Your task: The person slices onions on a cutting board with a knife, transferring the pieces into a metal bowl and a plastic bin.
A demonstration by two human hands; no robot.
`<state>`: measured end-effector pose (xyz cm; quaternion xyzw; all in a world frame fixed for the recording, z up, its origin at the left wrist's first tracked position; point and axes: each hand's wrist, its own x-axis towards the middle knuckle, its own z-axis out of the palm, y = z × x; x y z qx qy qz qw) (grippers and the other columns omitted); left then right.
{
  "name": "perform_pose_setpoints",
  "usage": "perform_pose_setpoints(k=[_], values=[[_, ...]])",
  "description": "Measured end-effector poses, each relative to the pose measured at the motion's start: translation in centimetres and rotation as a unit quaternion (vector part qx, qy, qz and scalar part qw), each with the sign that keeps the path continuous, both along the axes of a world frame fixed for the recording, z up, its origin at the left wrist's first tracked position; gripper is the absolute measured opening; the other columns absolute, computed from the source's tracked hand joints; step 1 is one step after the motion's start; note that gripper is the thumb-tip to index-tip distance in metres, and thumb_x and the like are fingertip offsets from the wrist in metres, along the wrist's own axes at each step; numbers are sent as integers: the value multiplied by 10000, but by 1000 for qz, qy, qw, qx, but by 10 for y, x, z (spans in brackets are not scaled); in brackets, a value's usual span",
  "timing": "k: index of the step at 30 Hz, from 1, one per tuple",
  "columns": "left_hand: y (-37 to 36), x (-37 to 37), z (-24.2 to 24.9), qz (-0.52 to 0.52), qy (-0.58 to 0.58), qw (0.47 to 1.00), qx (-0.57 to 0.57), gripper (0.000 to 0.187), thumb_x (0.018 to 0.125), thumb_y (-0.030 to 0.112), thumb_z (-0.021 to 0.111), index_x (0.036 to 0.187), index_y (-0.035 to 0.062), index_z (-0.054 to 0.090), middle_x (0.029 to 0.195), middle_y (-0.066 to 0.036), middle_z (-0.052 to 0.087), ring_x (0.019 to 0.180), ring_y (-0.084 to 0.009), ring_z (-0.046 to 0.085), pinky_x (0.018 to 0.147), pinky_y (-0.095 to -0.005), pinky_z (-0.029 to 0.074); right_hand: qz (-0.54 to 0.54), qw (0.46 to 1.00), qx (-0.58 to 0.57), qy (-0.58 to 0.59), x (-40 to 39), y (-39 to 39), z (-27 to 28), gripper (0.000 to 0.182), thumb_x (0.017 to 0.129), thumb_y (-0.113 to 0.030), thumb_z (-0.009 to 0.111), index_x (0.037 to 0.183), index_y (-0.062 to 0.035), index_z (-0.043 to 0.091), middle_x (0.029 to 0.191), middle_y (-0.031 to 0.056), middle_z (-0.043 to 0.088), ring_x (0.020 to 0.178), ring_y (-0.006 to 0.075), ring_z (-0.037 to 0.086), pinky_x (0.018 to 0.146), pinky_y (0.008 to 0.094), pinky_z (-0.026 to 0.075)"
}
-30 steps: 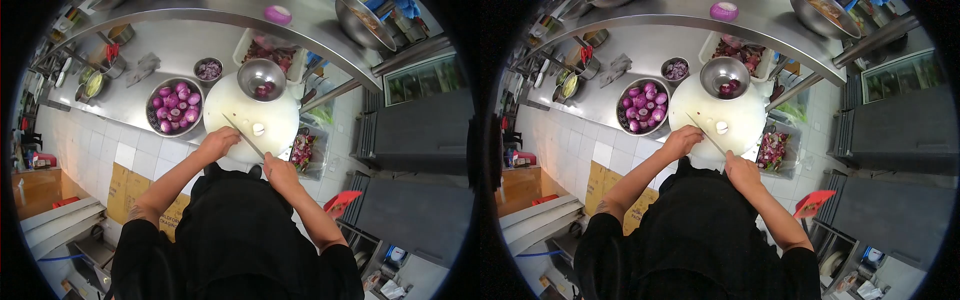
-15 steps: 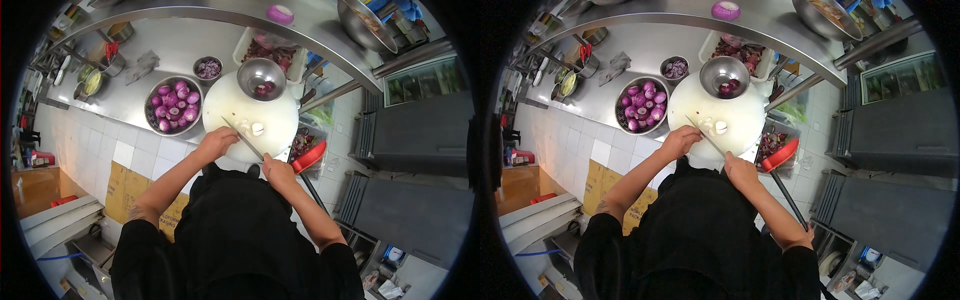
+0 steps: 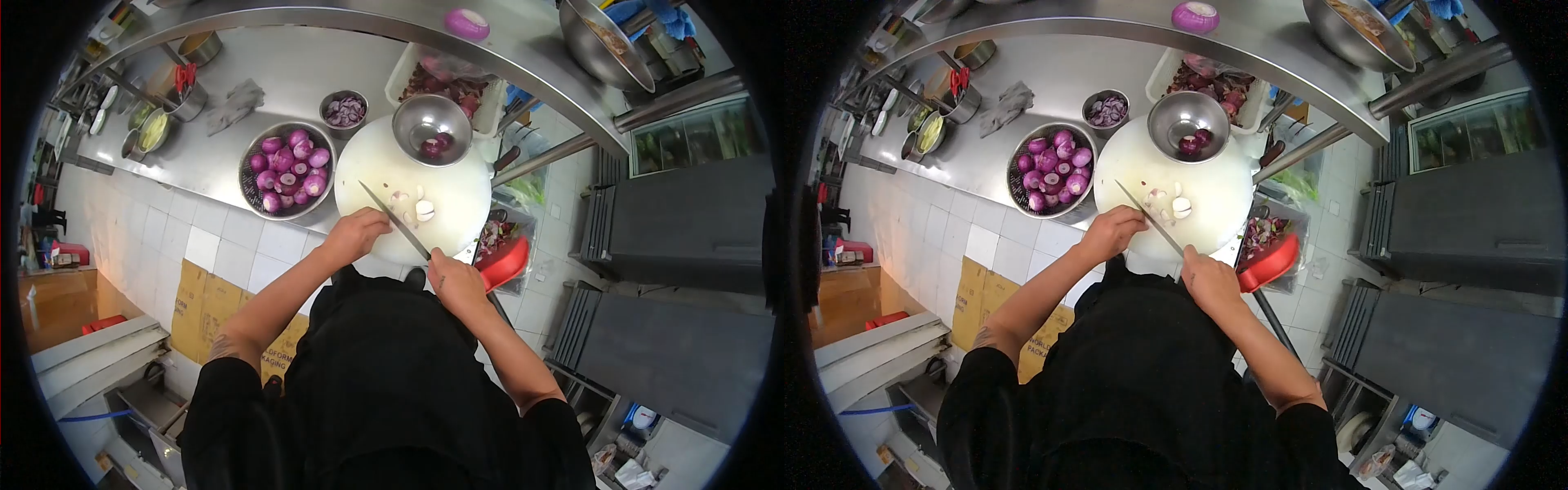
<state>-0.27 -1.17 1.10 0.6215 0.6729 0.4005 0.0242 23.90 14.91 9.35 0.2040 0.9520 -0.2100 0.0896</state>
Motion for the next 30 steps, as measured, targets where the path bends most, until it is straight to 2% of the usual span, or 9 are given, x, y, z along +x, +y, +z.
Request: perform_pose_setpoints(k=[4,7,10,13,16,19,28,30], values=[[2,-3,-1,5,3,1000,5,193,845,-46,775,1007,51,815,1106,-73,776,1022,-297,758,857,-400,638,8,1000,-5,-26,-1,4,7,132,1068,-169,586,1097,-41,574,825,232,753,804,478,756,729,622,584],[-1,1,0,0,2,1000,6,201,842,-51,773,1009,52,816,1105,-69,776,1020,-294,760,851,-400,640,1,1000,-4,20,-1,-1,4,129,1063,-166,593,1090,-41,577,822,228,754,804,479,757,713,623,580],[0,-2,-3,6,7,1000,12,206,840,-48,776,1014,56,816,1107,-62,776,1017,-288,761,845,-398,640,4,1000,-1,-6,1,2,1,138,1061,-171,603,1078,-37,576,813,225,748,795,481,752,709,627,575],[-3,1,-6,4,15,1000,9,213,838,-43,780,1019,63,817,1108,-53,776,1011,-279,762,836,-393,641,1,1000,-13,22,1,-1,-1,141,1057,-169,610,1077,-33,577,808,225,745,794,482,750,716,625,574],[-2,0,-6,11,28,999,17,218,834,-41,778,1018,71,818,1105,-47,774,1002,-272,759,820,-387,640,4,1000,-12,-14,0,2,3,136,1054,-162,611,1070,-32,574,808,232,742,788,488,744,721,629,570],[-3,2,-8,8,32,999,22,219,833,-41,770,1013,75,816,1101,-45,773,993,-271,756,807,-384,639,-2,1000,-24,17,-2,-2,5,130,1052,-154,606,1070,-29,576,811,240,746,796,491,745,723,634,565],[-4,1,-9,12,34,999,29,232,831,-44,764,1025,72,812,1103,-56,776,987,-280,759,811,-385,641,0,999,-16,-30,0,-1,1,135,1056,-164,602,1063,-32,574,805,243,745,788,501,740,723,645,558],[-6,3,-8,12,43,999,25,229,830,-42,765,1023,70,812,1105,-57,777,992,-280,762,813,-385,642,-4,1000,-23,-9,0,-5,2,135,1055,-166,604,1066,-34,576,807,241,746,788,499,740,722,644,559]])
